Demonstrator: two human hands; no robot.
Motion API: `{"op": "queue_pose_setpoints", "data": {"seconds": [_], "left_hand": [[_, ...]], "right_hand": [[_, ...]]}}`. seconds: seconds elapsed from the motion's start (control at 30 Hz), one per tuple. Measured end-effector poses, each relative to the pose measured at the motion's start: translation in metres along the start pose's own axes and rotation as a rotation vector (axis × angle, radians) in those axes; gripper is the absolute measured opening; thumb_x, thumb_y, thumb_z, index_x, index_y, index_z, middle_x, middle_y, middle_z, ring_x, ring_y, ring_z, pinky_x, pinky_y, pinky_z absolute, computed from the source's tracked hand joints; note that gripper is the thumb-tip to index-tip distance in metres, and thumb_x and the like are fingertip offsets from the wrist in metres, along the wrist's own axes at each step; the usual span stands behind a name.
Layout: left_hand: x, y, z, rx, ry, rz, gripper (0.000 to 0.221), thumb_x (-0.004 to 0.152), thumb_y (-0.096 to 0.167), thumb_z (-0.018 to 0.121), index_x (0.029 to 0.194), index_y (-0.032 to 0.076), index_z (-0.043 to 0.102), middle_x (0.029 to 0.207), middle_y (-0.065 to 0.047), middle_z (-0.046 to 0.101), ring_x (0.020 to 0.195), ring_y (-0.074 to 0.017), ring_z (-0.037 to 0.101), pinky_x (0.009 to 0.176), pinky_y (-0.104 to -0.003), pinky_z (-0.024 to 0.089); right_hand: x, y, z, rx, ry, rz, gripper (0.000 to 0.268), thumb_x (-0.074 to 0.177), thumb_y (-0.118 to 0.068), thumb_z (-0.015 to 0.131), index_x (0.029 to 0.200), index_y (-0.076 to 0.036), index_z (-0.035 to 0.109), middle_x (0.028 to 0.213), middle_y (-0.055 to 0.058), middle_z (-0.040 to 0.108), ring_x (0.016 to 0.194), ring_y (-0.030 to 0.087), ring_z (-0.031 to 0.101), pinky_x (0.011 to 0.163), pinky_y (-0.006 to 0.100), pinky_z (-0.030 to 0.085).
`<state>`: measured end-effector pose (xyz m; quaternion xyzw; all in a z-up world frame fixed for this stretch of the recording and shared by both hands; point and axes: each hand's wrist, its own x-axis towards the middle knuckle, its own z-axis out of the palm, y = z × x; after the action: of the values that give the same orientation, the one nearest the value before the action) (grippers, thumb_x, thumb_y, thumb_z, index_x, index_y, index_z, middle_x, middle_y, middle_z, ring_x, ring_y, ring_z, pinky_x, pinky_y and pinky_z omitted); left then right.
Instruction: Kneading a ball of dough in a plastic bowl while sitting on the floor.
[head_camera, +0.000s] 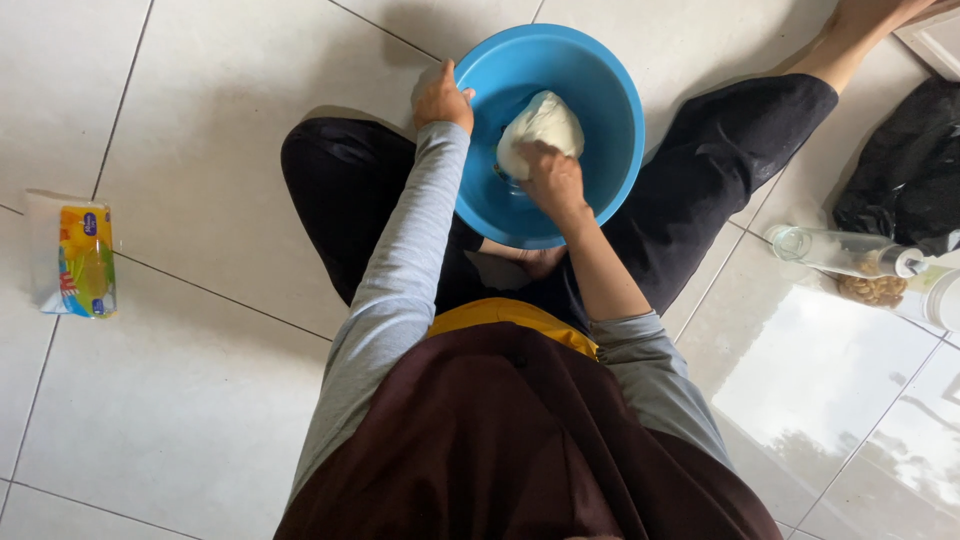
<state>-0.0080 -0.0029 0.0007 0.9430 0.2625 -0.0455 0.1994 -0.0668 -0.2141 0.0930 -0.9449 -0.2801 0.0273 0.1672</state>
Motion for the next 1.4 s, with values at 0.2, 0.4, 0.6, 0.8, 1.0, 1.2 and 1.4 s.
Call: {"op": "queue_pose_setpoints", "data": {"seconds": [0.2,0.4,0.6,0.8,1.0,1.2,1.4], "left_hand": [[0.003,-0.007,0.013,-0.019,0.080,0.024,0.049,0.086,0.027,0.081,0.129,0.020,0.060,0.106,-0.008,0.077,0.093,-0.0312,0.074,0.084,-0.046,0.058],[-0.004,-0.002,0.000,0.013,0.035,-0.008,0.049,0.088,0.029,0.080,0.131,0.020,0.058,0.109,-0.006,0.076,0.096,-0.0278,0.075,0.086,-0.044,0.059],[-0.005,-0.002,0.001,0.027,0.052,-0.021,0.046,0.089,0.031,0.080,0.128,0.022,0.058,0.108,-0.004,0.076,0.092,-0.0270,0.075,0.082,-0.045,0.060],[-0.006,0.000,-0.002,0.019,0.074,-0.022,0.053,0.087,0.031,0.082,0.134,0.020,0.058,0.111,-0.006,0.076,0.097,-0.0264,0.075,0.087,-0.043,0.060],[-0.008,0.003,-0.008,0.022,0.025,-0.045,0.048,0.089,0.031,0.078,0.132,0.019,0.059,0.115,-0.004,0.074,0.105,-0.0265,0.071,0.091,-0.043,0.057],[-0.002,-0.002,0.007,0.047,0.045,-0.053,0.050,0.088,0.034,0.080,0.132,0.022,0.060,0.110,-0.004,0.076,0.099,-0.0264,0.073,0.087,-0.043,0.058],[-0.010,0.004,-0.012,0.015,0.043,-0.011,0.045,0.088,0.028,0.080,0.127,0.018,0.061,0.115,-0.003,0.073,0.107,-0.0260,0.069,0.090,-0.042,0.057]], "right_hand": [[-0.030,-0.011,0.052,0.320,-0.367,0.047,0.033,0.099,-0.019,0.057,0.128,-0.006,0.069,0.116,0.015,0.070,0.099,0.034,0.070,0.089,0.044,0.054],[-0.034,-0.007,0.048,-0.031,-0.204,-0.013,0.022,0.094,-0.022,0.069,0.112,-0.018,0.082,0.094,0.004,0.079,0.061,0.021,0.071,0.058,0.033,0.058],[-0.014,0.003,-0.006,0.407,0.252,0.359,0.045,0.072,-0.007,0.092,0.111,-0.011,0.070,0.101,0.006,0.055,0.085,0.020,0.061,0.081,0.038,0.056],[0.023,0.098,0.042,0.600,-0.113,0.699,0.055,0.109,-0.036,0.043,0.149,0.002,0.042,0.134,0.023,0.066,0.125,0.034,0.066,0.112,0.044,0.045],[0.064,0.046,0.062,0.372,-0.180,0.703,0.060,0.101,-0.059,0.042,0.108,-0.012,0.079,0.108,0.014,0.076,0.093,0.031,0.073,0.087,0.043,0.056],[0.061,0.034,0.043,0.464,-0.229,0.595,0.084,0.099,-0.076,0.032,0.067,-0.006,0.068,0.062,0.007,0.063,0.061,0.019,0.061,0.073,0.039,0.054],[0.024,-0.013,0.010,0.365,-0.309,0.305,0.040,0.088,-0.053,0.076,0.088,-0.014,0.084,0.067,0.008,0.074,0.054,0.021,0.069,0.058,0.032,0.059]]}}
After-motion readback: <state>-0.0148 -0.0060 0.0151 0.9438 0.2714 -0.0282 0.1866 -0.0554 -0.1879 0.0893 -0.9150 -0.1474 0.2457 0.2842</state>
